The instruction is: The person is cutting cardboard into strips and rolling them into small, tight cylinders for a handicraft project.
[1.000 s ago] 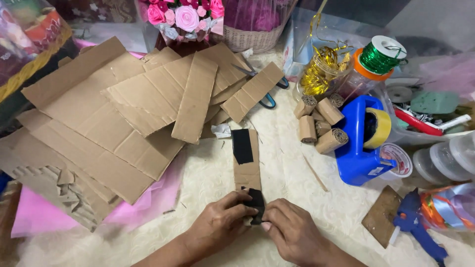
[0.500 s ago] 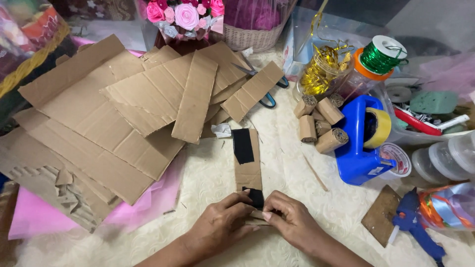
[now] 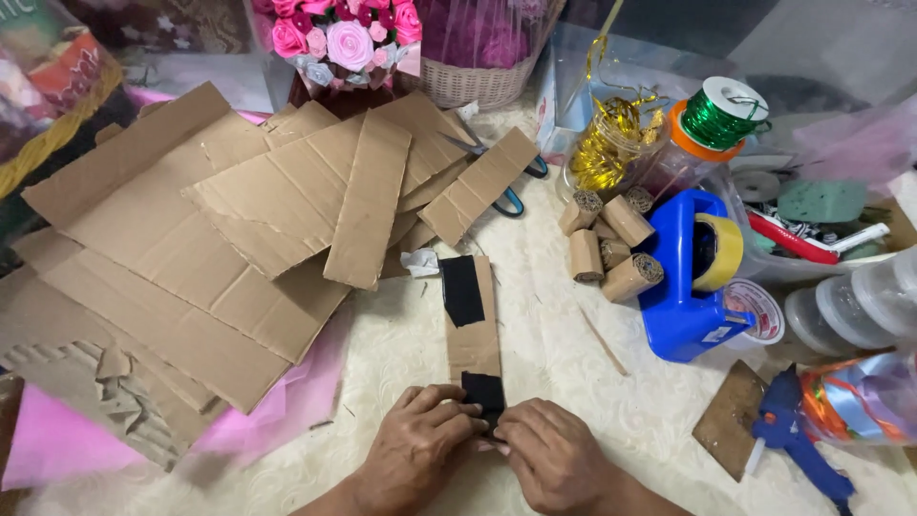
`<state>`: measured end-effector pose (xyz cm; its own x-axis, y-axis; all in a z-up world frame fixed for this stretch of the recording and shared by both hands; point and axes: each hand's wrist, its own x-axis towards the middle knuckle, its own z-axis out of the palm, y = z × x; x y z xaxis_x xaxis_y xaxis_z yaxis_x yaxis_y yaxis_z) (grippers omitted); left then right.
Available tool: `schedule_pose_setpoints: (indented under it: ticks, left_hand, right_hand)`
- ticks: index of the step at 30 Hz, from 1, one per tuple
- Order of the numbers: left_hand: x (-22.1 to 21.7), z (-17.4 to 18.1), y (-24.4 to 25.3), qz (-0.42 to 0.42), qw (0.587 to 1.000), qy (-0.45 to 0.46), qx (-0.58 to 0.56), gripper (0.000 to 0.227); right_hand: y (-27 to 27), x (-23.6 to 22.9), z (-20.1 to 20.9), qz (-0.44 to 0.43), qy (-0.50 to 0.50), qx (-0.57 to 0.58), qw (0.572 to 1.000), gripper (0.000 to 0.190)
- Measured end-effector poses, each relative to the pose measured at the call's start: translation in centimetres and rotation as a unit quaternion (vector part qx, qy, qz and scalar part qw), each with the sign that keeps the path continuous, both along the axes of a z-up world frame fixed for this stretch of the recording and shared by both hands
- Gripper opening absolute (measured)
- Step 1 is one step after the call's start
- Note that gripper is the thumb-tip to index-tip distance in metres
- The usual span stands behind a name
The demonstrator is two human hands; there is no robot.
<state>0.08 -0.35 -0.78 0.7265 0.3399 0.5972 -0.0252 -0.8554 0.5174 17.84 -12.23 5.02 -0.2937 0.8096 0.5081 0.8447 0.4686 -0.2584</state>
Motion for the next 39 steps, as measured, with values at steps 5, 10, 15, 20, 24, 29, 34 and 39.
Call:
schedule_pose_setpoints:
  ticks: [5, 10, 15, 20, 24, 29, 34, 39]
  left_hand:
    - [0.3, -0.9, 0.0, 0.002, 1.0, 0.016, -0.003, 0.018]
    - [0.8, -1.7, 0.2, 0.021, 0.998, 0.039, 0.035, 0.021]
    - [1.1, 1.9, 1.6, -0.052, 0.977, 0.064, -0.195, 0.024]
    - [1.5, 3.2, 5.1, 0.091, 0.936, 0.145, -0.308, 0.034]
    - [3.7, 6.9, 6.2, 0.168, 0.764, 0.186, -0.595, 0.086]
    - [4.8, 5.7, 5.5, 0.163, 0.768, 0.166, -0.596, 0.058]
    - [4.3, 7.3, 3.9, 0.123, 0.831, 0.162, -0.517, 0.049]
    - [3.5, 6.2, 3.6, 0.136, 0.865, 0.129, -0.466, 0.038]
  right_hand:
    - [0.7, -0.1, -0.4, 0.005, 0.072, -0.039, 0.997, 0.005]
    - [1.3, 0.8, -0.8, -0.026, 0.174, -0.158, 0.972, 0.015]
    - [1.5, 1.4, -1.0, -0.051, 0.195, -0.222, 0.954, 0.018]
    - [0.3, 0.5, 0.5, -0.035, 0.18, -0.111, 0.977, 0.004]
    - [-0.5, 0.5, 0.0, -0.03, 0.129, 0.011, 0.991, 0.009]
    - [1.0, 0.7, 1.3, 0.0, 0.087, -0.042, 0.995, 0.017]
    - [5.2, 2.3, 1.4, -0.186, 0.039, -0.122, 0.974, 0.031]
    - [7.4, 1.7, 0.7, -0.24, 0.025, -0.189, 0.952, 0.025]
